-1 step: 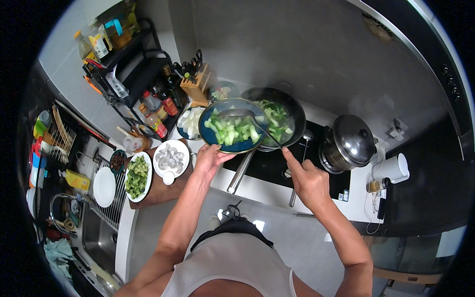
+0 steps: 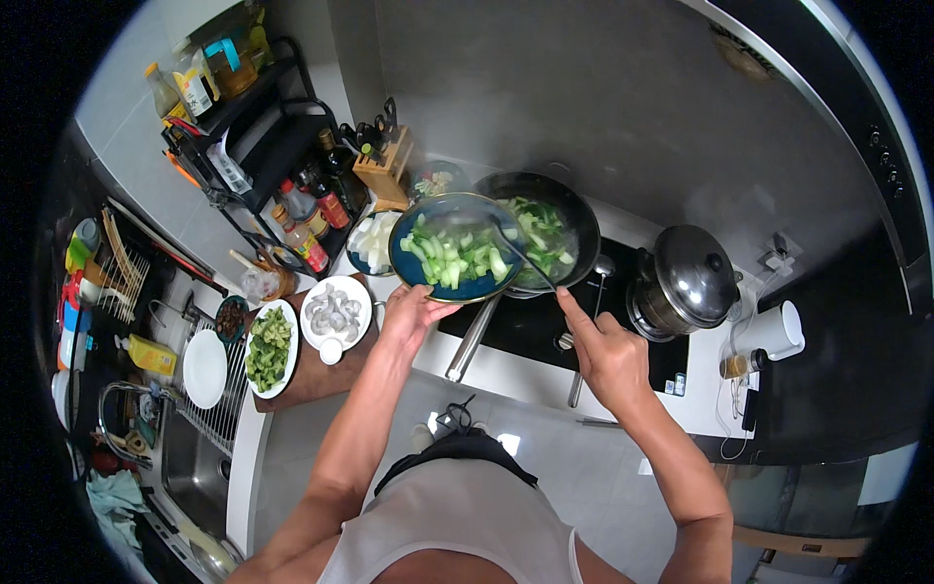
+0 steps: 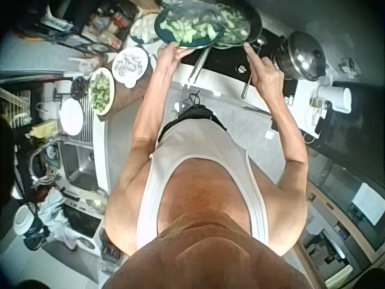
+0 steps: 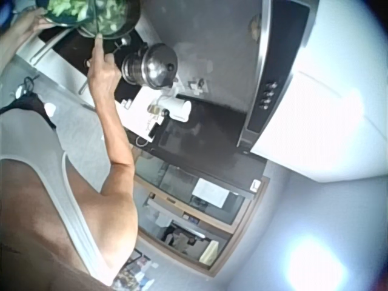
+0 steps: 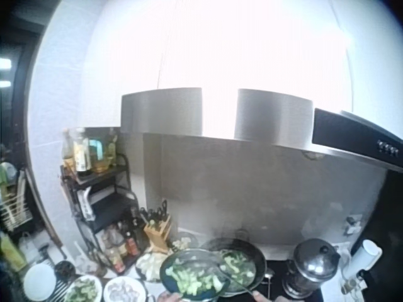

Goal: The person transfers blanched bok choy from a wok into a blue plate using a slotted spoon, then adds broccoli to the boiling water and stirs. The person rinses a white plate under the tap and handles noodles in a bowl before returning to stir the broccoli in the wok.

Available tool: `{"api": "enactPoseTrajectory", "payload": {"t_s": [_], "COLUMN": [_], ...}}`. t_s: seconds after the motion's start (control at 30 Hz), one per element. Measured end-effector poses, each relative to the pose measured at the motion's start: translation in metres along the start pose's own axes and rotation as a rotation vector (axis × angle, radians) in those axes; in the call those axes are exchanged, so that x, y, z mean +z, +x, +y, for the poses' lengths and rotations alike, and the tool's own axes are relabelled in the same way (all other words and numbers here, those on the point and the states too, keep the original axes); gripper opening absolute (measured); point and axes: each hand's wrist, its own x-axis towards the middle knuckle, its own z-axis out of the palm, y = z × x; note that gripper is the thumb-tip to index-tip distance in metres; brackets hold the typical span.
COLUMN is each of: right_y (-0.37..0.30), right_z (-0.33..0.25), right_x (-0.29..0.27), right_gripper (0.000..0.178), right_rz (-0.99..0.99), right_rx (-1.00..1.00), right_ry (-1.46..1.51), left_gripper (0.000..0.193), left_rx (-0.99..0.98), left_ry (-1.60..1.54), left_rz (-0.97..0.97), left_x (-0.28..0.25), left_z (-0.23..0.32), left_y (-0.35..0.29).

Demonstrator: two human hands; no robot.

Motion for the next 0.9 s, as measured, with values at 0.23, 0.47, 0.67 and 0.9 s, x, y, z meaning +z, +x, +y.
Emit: {"api": "enactPoseTrajectory", "payload": {"t_s": [0.23, 0.47, 0.67, 0.9], "right_y": [0.018, 0.029, 0.038, 0.035], "right_z": [0.019, 0.123, 0.143, 0.173], "right_x": [0.000, 0.072, 0.119, 0.210], "right_gripper": [0.047, 0.033, 0.034, 0.034], "right_rz": [0.133, 0.100, -0.005, 0.075], "right_rx": [0.195, 0.351, 0.461, 0.646], "right_ry": [0.326, 0.160, -0.052, 0.427], "left_gripper": [0.032, 0.028, 0.030, 0.030], "left_rx": [0.030, 0.075, 0.121, 0.137], "left_ry": [-0.011, -0.005, 0.008, 0.036], "left_rz": [0.034, 0.038, 0.102, 0.164], "left_x": [-0.006, -0.022, -0.035, -0.046], "left_z": [0.004, 0.010, 0.022, 0.028], "left_y": [-0.010, -0.021, -0.042, -0.064]}}
